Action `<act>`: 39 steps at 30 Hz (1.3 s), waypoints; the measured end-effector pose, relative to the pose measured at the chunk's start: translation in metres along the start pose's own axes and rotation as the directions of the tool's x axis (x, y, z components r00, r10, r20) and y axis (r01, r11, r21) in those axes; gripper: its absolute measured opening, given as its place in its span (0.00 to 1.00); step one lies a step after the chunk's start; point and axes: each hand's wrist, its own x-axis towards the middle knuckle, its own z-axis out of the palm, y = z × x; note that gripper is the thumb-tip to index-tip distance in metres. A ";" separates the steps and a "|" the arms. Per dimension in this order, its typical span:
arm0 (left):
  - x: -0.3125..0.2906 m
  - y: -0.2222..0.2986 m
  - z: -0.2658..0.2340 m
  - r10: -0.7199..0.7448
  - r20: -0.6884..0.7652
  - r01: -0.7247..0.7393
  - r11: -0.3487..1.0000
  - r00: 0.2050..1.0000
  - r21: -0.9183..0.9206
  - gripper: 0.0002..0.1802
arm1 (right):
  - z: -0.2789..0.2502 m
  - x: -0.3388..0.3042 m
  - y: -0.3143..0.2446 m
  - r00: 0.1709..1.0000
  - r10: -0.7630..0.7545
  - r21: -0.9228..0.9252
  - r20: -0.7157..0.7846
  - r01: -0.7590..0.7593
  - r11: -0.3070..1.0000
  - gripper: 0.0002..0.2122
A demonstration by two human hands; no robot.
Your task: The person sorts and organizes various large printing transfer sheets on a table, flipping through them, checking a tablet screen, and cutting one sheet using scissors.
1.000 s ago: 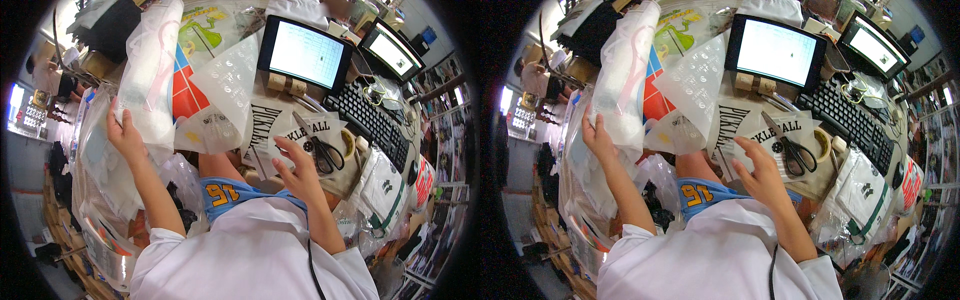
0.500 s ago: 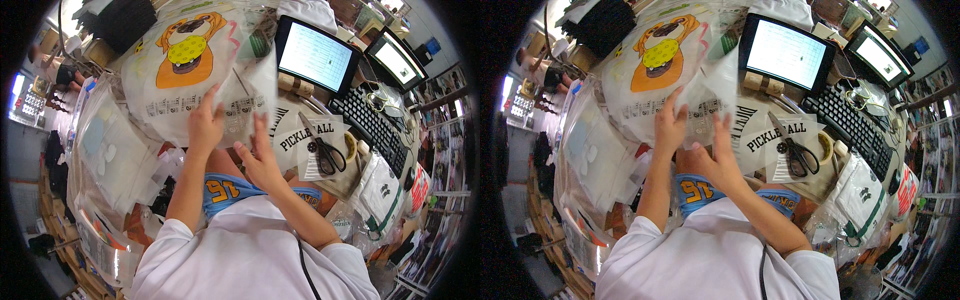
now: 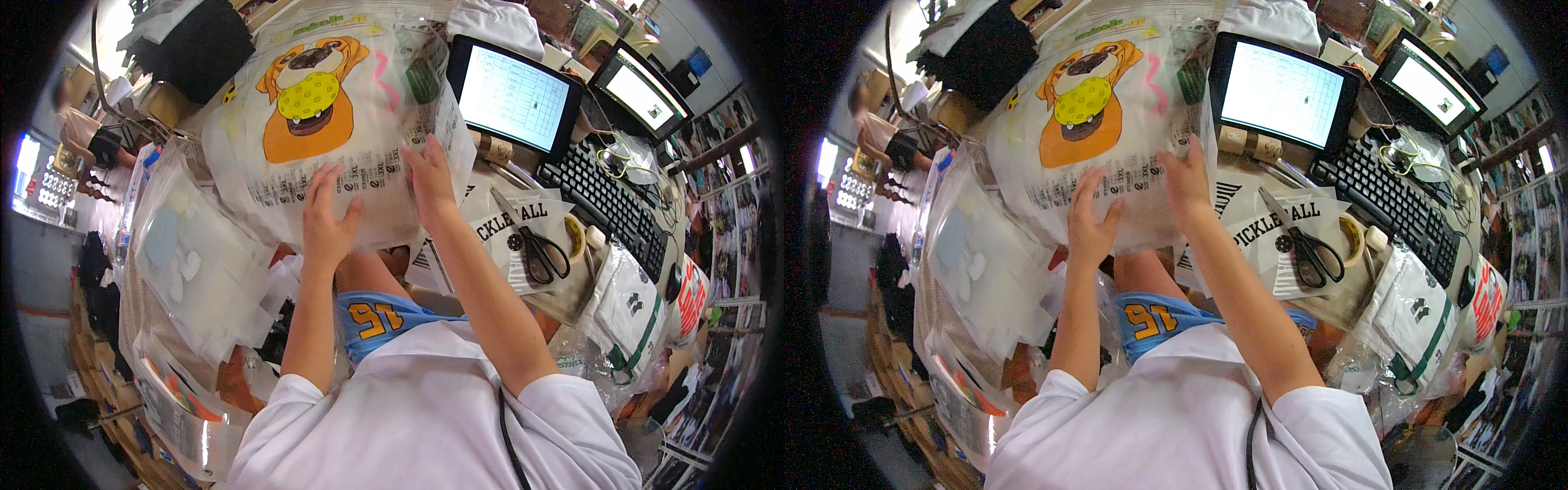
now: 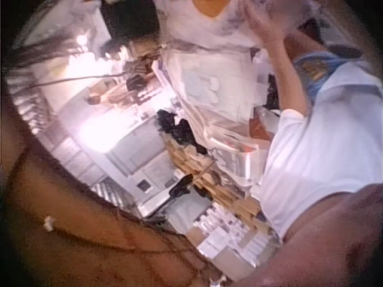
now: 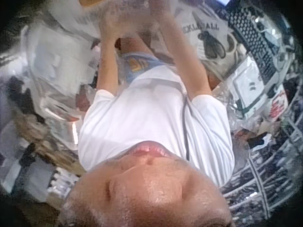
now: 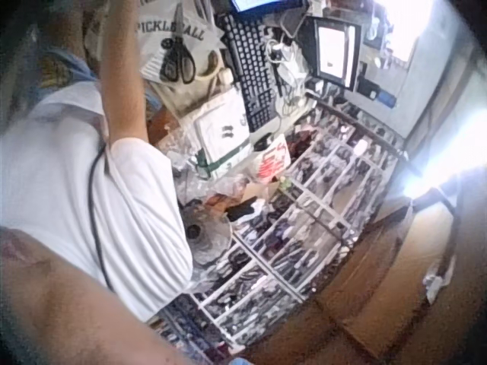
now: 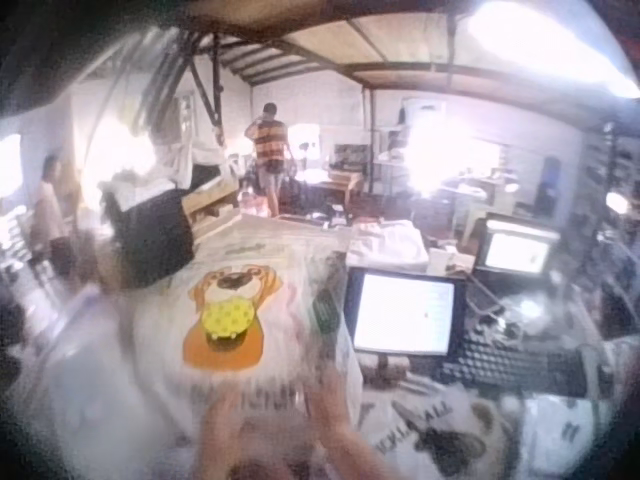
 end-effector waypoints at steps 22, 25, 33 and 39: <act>0.016 0.002 -0.009 -0.076 -0.187 0.099 0.988 0.979 0.119 0.38 | 0.135 0.032 -0.034 0.947 -0.060 -0.777 0.315 0.294 0.557 0.17; 0.025 -0.012 -0.024 -0.070 -0.282 0.107 0.987 0.957 0.119 0.29 | 0.126 0.013 -0.036 0.821 -0.291 -0.661 0.492 0.569 0.488 0.18; 0.021 -0.015 -0.023 -0.200 -0.242 0.189 0.980 0.949 -0.071 0.23 | -0.005 -0.070 -0.030 0.562 -0.806 -0.738 0.185 0.621 0.263 0.34; 0.016 -0.019 -0.018 -0.205 -0.195 0.186 0.976 0.959 -0.112 0.23 | 0.003 -0.045 0.010 0.900 -0.424 -0.620 0.100 0.390 0.681 0.31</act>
